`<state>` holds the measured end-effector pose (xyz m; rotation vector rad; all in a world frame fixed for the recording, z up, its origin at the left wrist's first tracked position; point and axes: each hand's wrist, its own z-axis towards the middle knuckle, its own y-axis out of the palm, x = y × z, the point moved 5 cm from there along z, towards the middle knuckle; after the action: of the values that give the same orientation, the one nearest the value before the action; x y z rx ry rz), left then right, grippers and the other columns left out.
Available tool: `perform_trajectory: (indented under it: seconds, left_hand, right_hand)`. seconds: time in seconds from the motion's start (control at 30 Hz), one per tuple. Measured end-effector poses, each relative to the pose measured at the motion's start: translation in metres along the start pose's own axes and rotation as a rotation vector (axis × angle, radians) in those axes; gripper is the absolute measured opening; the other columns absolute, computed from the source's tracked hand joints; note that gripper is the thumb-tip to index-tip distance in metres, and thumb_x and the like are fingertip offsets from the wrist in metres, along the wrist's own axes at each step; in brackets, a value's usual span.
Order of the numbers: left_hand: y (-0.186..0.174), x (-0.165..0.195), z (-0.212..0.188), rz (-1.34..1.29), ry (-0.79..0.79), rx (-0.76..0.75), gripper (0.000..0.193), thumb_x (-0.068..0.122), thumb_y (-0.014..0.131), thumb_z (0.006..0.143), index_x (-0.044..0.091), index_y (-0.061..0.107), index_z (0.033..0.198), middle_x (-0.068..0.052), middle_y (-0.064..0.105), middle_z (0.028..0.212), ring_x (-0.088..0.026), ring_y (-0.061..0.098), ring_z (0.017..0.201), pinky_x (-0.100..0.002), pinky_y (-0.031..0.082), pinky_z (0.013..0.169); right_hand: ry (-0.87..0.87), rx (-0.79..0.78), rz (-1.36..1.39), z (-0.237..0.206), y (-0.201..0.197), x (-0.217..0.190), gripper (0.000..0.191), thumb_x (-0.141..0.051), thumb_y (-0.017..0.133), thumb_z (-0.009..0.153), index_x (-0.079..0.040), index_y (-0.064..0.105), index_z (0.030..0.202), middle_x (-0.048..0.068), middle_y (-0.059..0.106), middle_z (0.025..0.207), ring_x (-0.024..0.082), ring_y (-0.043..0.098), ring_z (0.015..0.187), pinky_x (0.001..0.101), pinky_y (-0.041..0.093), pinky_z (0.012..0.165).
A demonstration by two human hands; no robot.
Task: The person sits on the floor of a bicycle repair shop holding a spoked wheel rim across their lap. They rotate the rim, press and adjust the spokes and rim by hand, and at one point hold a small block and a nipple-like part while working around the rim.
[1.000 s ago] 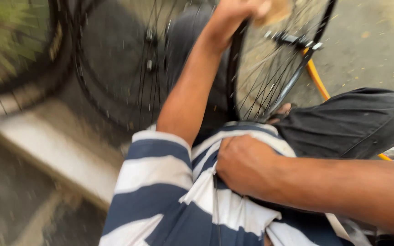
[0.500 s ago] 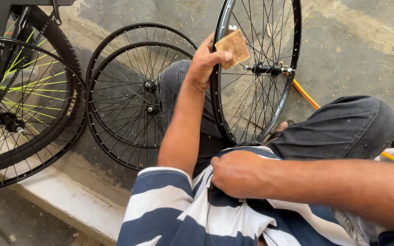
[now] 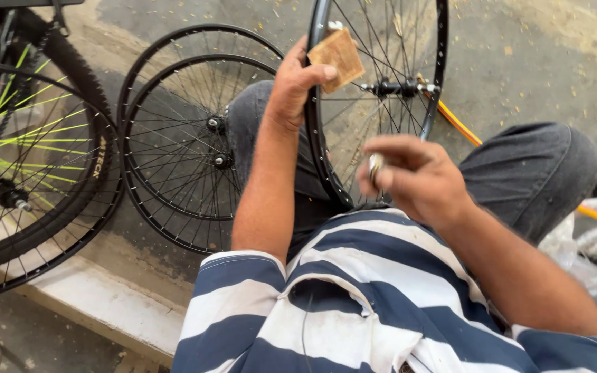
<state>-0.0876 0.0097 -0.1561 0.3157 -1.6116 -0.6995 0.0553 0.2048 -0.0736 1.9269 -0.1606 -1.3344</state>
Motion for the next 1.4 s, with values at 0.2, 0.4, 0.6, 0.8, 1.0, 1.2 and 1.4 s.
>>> perform_trajectory:
  seconds: [0.2, 0.4, 0.6, 0.8, 1.0, 1.2, 1.4]
  left_hand:
    - [0.007, 0.003, -0.002, 0.001, 0.014, -0.036, 0.075, 0.016, 0.078, 0.075, -0.006, 0.052, 0.142, -0.022, 0.066, 0.131, -0.03, 0.068, 0.12, -0.042, 0.056, 0.109]
    - [0.01, 0.004, -0.002, 0.028, 0.024, -0.032, 0.077, 0.018, 0.078, 0.074, -0.006, 0.051, 0.142, -0.024, 0.065, 0.133, -0.031, 0.068, 0.12, -0.042, 0.057, 0.107]
    - [0.01, 0.002, -0.002, 0.012, 0.025, -0.039, 0.077, 0.017, 0.079, 0.074, -0.006, 0.051, 0.142, -0.025, 0.065, 0.133, -0.031, 0.068, 0.12, -0.044, 0.058, 0.108]
    - [0.01, 0.001, 0.001, 0.038, 0.026, -0.016, 0.08, 0.017, 0.08, 0.073, -0.005, 0.05, 0.144, -0.025, 0.065, 0.132, -0.032, 0.068, 0.119, -0.044, 0.057, 0.108]
    - [0.009, 0.001, 0.004, 0.037, -0.008, 0.01, 0.08, 0.017, 0.079, 0.071, -0.005, 0.05, 0.143, -0.025, 0.065, 0.133, -0.032, 0.068, 0.12, -0.044, 0.056, 0.108]
    - [0.008, 0.006, 0.008, 0.019, -0.03, -0.021, 0.078, 0.014, 0.078, 0.072, -0.005, 0.051, 0.142, -0.025, 0.065, 0.132, -0.032, 0.067, 0.121, -0.044, 0.054, 0.11]
    - [0.009, 0.011, 0.01, -0.057, -0.055, -0.033, 0.077, 0.011, 0.077, 0.073, -0.004, 0.05, 0.144, -0.024, 0.065, 0.13, -0.031, 0.066, 0.121, -0.042, 0.053, 0.109]
  right_hand:
    - [-0.038, 0.169, 0.231, 0.003, -0.047, 0.022, 0.04, -0.019, 0.052, 0.109, 0.008, 0.057, 0.138, 0.028, 0.066, 0.131, 0.035, 0.068, 0.119, 0.0454, 0.055, 0.104]
    - [-0.017, 0.227, 0.177, 0.003, -0.054, 0.025, 0.035, -0.015, 0.053, 0.111, 0.008, 0.058, 0.137, 0.028, 0.066, 0.127, 0.034, 0.07, 0.116, 0.0428, 0.057, 0.099]
    - [-0.005, 0.247, 0.124, 0.008, -0.063, 0.035, 0.039, 0.003, 0.061, 0.095, 0.005, 0.06, 0.134, 0.024, 0.068, 0.128, 0.03, 0.071, 0.116, 0.0399, 0.059, 0.099]
    - [0.007, 0.274, 0.117, 0.01, -0.073, 0.038, 0.029, -0.003, 0.059, 0.106, 0.005, 0.063, 0.134, 0.023, 0.069, 0.121, 0.029, 0.071, 0.107, 0.037, 0.059, 0.09]
    - [-0.024, 0.276, 0.125, 0.027, -0.083, 0.024, 0.024, -0.021, 0.055, 0.108, 0.001, 0.064, 0.114, 0.014, 0.072, 0.11, 0.022, 0.07, 0.096, 0.0337, 0.058, 0.083]
    - [-0.086, 0.294, 0.106, 0.06, -0.083, -0.008, 0.023, -0.02, 0.052, 0.113, 0.0, 0.063, 0.111, 0.017, 0.069, 0.111, 0.024, 0.069, 0.098, 0.0379, 0.057, 0.089]
    - [-0.123, 0.34, 0.068, 0.086, -0.069, -0.033, 0.025, -0.019, 0.047, 0.109, 0.001, 0.063, 0.111, 0.023, 0.068, 0.12, 0.031, 0.069, 0.111, 0.0462, 0.057, 0.103]
